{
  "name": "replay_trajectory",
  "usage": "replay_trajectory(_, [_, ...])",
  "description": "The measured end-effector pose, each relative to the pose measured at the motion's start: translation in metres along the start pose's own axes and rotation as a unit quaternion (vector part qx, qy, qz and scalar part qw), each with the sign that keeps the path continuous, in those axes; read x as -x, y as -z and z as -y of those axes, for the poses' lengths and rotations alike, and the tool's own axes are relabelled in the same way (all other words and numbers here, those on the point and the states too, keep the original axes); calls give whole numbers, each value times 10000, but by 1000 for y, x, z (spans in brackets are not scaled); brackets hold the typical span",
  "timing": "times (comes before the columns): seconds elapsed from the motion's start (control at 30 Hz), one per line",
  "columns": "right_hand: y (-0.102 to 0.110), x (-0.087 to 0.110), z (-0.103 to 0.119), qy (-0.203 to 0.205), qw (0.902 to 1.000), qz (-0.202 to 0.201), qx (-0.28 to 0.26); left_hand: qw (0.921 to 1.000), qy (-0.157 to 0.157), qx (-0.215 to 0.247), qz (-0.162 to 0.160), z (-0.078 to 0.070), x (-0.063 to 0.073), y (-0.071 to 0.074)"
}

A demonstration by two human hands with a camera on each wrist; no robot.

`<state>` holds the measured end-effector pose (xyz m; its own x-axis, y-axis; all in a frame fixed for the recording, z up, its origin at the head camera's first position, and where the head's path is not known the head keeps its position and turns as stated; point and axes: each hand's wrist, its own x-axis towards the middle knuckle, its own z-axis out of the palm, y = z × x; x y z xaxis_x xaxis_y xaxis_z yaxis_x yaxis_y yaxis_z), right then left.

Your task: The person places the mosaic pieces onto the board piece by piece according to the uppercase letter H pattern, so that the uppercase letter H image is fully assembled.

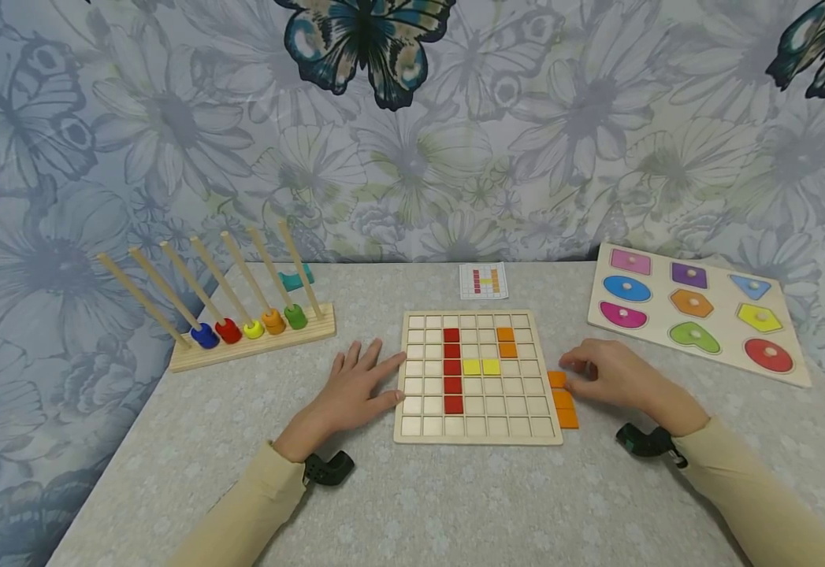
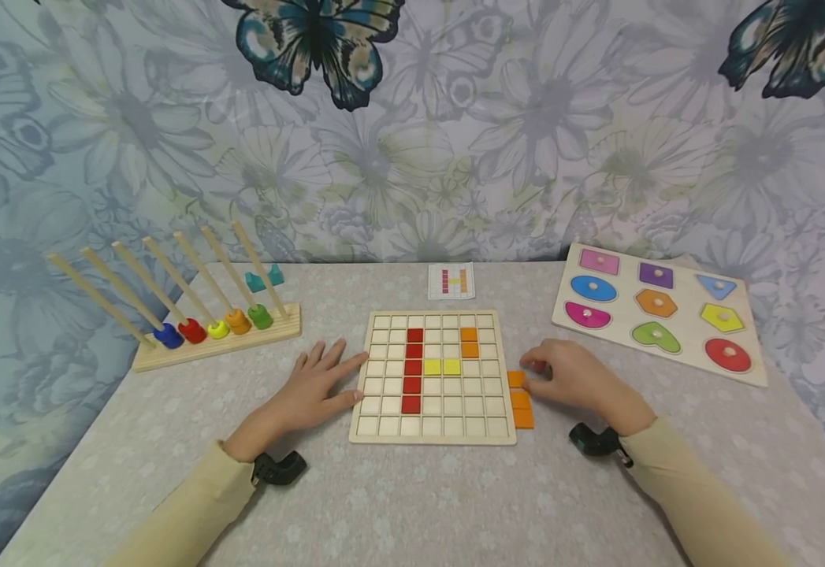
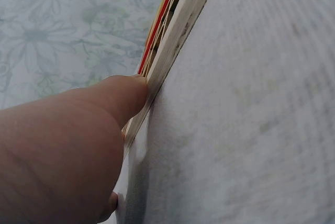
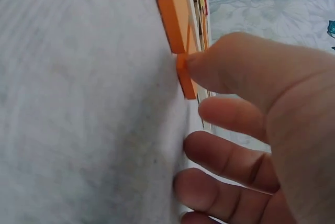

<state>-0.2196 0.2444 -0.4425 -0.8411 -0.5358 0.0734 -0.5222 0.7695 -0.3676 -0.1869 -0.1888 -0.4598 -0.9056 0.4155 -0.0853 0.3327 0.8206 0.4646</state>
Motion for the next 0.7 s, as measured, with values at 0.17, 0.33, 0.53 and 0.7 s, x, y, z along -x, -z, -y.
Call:
replay_trajectory(0.17, [-3,1,1,125,9997,-152,-172,10000,-18,19,-7,0,1,0])
replay_trajectory(0.33, [-6,0,1,92,9995,-171,-233,10000,-28,2,-9,-1,1,1])
replay_trajectory(0.53, [-6,-1,1,-39,9996,-41,-286,10000,-14,-15,-13,1,1,0])
replay_trajectory(0.7, [-7,0,1,-104,9996,-19,-266,10000,-24,-46,-16,2,0,-1])
